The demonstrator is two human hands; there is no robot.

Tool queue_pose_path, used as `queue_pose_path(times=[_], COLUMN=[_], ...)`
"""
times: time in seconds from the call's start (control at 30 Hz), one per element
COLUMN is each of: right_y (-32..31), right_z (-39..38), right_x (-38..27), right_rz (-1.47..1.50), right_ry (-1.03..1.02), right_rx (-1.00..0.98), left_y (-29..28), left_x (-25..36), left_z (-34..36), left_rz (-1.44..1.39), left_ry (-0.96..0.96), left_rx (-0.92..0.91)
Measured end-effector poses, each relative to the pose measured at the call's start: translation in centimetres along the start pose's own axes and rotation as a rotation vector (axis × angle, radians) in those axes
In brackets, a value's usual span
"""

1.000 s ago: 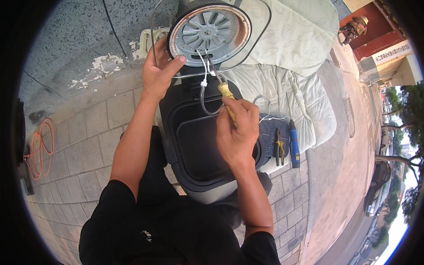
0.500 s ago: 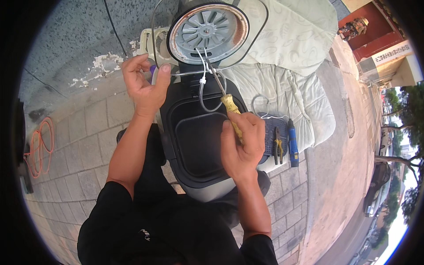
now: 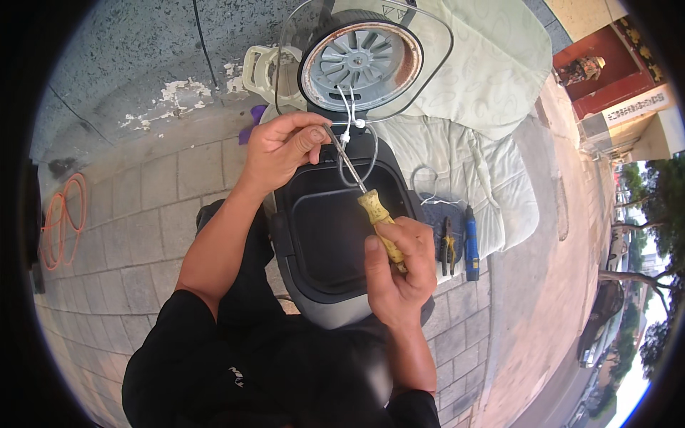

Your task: The person uses a screwdriver to manipulate wires and components inside a disassembled electric fan. They repeatedly probe the internal wiring and fan housing, then reposition the fan unit to access different areas.

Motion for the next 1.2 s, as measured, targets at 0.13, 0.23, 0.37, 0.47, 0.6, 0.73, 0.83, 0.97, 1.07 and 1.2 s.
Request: queue_pose_path(times=[0.13,0.23,0.37,0.47,0.6,0.73,0.83,0.97,1.07,1.2], right_y=[-1.8,-5.2,-6.2,-0.8,7.0,10.1,11.4,12.5,12.6,13.1], right_z=[-1.0,2.6,11.4,15.2,17.3,18.6,18.9,18.7,18.7,19.0], right_x=[2.6,2.3,2.5,4.1,9.6,10.4,10.6,10.2,9.8,9.9], right_rz=[0.144,0.546,0.580,0.442,0.017,-0.358,-0.461,-0.531,-0.551,-0.592], right_ry=[0.239,0.171,0.210,0.495,0.558,0.350,0.250,0.275,0.251,0.314], right_rx=[0.139,0.342,0.283,-0.182,-0.413,-0.462,-0.472,-0.483,-0.477,-0.475], left_y=[-0.4,-0.8,-1.1,-0.6,0.2,0.3,0.4,0.3,0.4,0.5], left_x=[-0.1,0.0,0.3,0.2,0.0,0.1,0.1,-0.3,-0.2,-0.4], left_z=[0.1,0.2,0.1,0.3,0.5,0.5,0.6,0.5,0.4,0.5], left_rz=[0.004,0.010,0.062,0.068,0.075,0.148,0.138,0.136,0.204,0.225], left_ry=[0.048,0.097,0.124,0.120,0.094,0.123,0.135,0.163,0.192,0.210], left_rx=[0.044,0.050,0.081,0.070,0.053,0.038,0.024,0.031,-0.010,-0.023])
Point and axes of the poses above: each hand's wrist, its own z-axis towards the middle knuckle, its own y-axis out of the palm, x = y × z, the point moved 7 cm from there along z, towards the middle knuckle, and after that the axes turned 1 degree about x, right-handed, at the moved point
